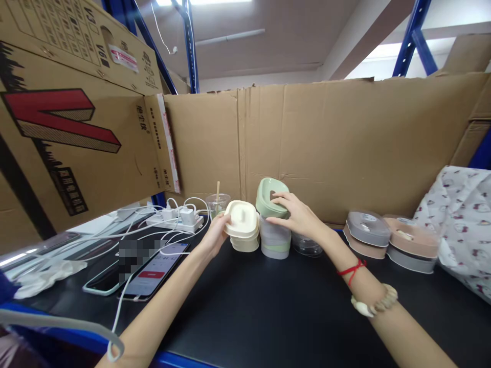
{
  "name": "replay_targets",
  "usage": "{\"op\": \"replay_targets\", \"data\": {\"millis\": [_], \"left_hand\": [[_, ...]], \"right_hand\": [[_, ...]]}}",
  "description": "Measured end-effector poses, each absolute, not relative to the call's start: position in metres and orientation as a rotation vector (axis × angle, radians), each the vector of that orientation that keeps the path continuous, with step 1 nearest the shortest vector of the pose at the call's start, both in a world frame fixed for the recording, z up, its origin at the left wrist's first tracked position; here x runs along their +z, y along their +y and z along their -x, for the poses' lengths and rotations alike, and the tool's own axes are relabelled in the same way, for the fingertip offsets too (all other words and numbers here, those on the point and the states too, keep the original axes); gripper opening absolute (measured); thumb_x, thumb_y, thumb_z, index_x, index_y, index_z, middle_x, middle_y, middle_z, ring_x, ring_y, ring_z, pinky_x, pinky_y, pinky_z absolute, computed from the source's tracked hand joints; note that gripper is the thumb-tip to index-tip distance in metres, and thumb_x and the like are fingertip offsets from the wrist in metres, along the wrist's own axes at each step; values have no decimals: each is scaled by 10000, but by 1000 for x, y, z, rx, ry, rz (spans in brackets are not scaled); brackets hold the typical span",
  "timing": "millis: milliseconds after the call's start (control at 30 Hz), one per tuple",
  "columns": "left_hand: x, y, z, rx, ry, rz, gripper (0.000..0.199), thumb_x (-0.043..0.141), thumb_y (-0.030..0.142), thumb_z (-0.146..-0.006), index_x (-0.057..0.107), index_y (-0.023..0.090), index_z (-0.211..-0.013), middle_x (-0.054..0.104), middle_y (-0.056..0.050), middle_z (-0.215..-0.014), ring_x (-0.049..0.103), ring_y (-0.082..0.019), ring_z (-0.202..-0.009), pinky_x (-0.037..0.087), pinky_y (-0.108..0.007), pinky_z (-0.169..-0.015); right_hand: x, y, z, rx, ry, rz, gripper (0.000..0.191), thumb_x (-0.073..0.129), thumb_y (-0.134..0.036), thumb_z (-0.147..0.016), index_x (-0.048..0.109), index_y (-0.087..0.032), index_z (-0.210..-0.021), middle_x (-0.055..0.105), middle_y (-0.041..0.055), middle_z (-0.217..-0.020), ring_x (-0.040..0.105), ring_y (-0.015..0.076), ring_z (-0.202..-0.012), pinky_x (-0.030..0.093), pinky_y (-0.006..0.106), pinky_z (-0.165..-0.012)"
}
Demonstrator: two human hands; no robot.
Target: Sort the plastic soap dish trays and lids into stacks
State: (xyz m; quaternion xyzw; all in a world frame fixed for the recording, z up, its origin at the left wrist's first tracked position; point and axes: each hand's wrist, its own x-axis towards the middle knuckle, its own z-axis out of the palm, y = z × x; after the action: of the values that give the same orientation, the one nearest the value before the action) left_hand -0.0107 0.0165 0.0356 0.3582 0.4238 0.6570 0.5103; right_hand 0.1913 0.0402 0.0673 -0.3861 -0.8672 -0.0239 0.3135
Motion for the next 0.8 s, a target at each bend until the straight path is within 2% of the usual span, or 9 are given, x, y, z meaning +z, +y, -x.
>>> {"op": "replay_targets", "data": {"millis": [133,200,300,467,567,633,700,800], "left_hand": [[39,6,-1,1509,767,-886,248,550,67,-551,600,118,-789,649,-25,-725,582,-121,-648,463,-200,-607],[41,1,-4,1466,667,-838,233,555,187,-648,613,117,-862,670,-60,-797,618,-165,-739,492,-249,-667],[43,-4,-6,1424,582,-809,318,512,335,-747,613,121,-960,679,-85,-863,635,-208,-826,506,-300,-718],[40,-6,-9,1538,665,-851,407,590,159,-659,583,172,-1066,680,-30,-933,630,-171,-862,499,-253,-741],[36,-7,-9,1566,671,-888,486,606,131,-590,581,203,-1070,671,-10,-958,626,-170,-838,497,-233,-666],[34,-8,-10,1556,677,-933,491,641,135,-550,594,209,-1033,671,-7,-925,624,-171,-775,485,-224,-605],[33,-9,-10,1538,681,-982,483,696,137,-509,604,206,-978,669,1,-849,610,-156,-691,475,-221,-573],[33,-9,-11,1537,676,-1018,454,763,154,-470,607,191,-894,660,4,-787,595,-146,-649,482,-233,-592]], "right_hand": [[74,27,-179,-91,-2379,787,390,665,-405,-752,619,-213,-1088,509,83,-1275,458,232,-1195,403,412,-994],[75,22,-174,-103,-2450,731,411,690,-402,-730,630,-235,-1102,528,80,-1251,478,242,-1166,417,428,-975],[73,18,-168,-109,-2522,702,442,740,-350,-684,644,-228,-1098,534,89,-1244,484,251,-1157,427,426,-964],[66,21,-166,33,-2381,611,458,723,-372,-689,626,-265,-1123,441,76,-1345,405,256,-1253,373,462,-1021],[63,27,-168,125,-2116,694,579,670,-432,-706,518,-298,-1249,347,80,-1415,325,271,-1313,343,501,-1031],[62,29,-169,258,-1971,773,737,654,-464,-690,385,-282,-1352,404,114,-1372,428,270,-1236,398,490,-981],[63,30,-169,425,-1918,798,816,651,-470,-673,322,-231,-1380,539,128,-1228,567,242,-1053,466,443,-901],[68,27,-169,564,-1961,768,667,645,-468,-680,457,-200,-1261,651,83,-1008,624,196,-838,511,369,-786]]}}
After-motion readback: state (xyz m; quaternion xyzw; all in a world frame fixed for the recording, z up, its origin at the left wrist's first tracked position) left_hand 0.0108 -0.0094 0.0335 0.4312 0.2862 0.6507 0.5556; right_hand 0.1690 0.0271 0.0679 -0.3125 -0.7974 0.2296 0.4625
